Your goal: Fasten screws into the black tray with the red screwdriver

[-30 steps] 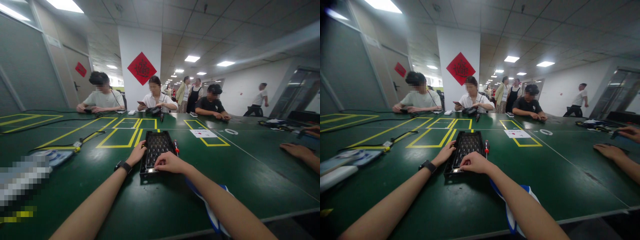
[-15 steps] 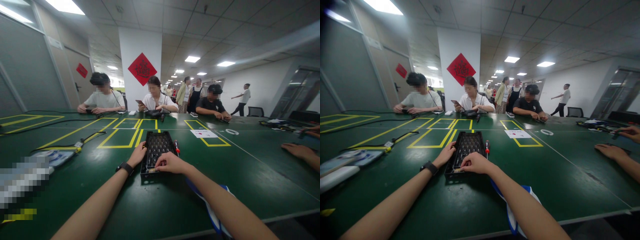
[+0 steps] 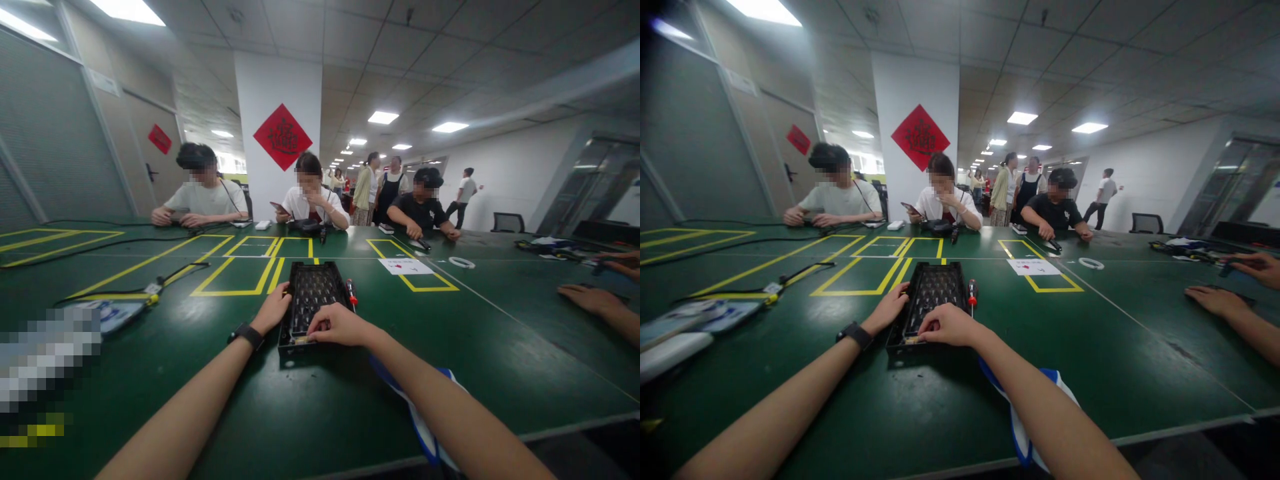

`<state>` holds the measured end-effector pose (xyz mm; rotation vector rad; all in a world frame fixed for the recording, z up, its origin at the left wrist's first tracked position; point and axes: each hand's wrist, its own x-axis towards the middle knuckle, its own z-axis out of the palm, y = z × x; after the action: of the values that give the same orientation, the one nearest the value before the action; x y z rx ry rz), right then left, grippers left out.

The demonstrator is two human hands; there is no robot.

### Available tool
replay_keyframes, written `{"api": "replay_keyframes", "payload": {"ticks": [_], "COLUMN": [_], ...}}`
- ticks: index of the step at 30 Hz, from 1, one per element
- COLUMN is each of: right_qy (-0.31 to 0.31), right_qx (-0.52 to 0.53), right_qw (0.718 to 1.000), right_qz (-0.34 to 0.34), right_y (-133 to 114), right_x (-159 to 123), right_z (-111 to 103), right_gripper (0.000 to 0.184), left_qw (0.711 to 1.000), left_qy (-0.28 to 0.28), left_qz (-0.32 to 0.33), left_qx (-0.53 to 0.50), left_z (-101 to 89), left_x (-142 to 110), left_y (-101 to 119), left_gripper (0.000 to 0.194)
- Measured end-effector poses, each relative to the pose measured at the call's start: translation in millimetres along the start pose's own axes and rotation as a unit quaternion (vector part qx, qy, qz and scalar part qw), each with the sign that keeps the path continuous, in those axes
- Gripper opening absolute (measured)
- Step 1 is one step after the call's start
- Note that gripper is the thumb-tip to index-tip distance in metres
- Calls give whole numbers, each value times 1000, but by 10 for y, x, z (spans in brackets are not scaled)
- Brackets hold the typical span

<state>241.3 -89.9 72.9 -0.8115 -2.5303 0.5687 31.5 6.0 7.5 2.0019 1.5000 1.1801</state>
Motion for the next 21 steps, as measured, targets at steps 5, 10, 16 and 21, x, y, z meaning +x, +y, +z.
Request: {"api": "replay_keyframes", "payload": {"ticks": [5,10,16,21], "right_qy": [3,-1,-1,1], "right_qx": [11,13,11,13], "right_qw": [1000,1000,1000,1000], "right_qz": [-6,12,8,-2], "right_y": [6,31,23,13], "right_x": [-1,2,2,-3], "right_z": [5,21,16,7], "right_gripper": [24,25,25,25], "left_qw": [1000,1000,1000,1000], "left_qy": [-2,-4,-8,-4], "left_qz": [11,11,5,8], "left_qx": [8,11,14,19], "left_z": [-2,-5,2,8], "left_x": [-13,-10,2,16], "left_y": [0,-5,-42,-58], "left_gripper": [48,48,49,48]}}
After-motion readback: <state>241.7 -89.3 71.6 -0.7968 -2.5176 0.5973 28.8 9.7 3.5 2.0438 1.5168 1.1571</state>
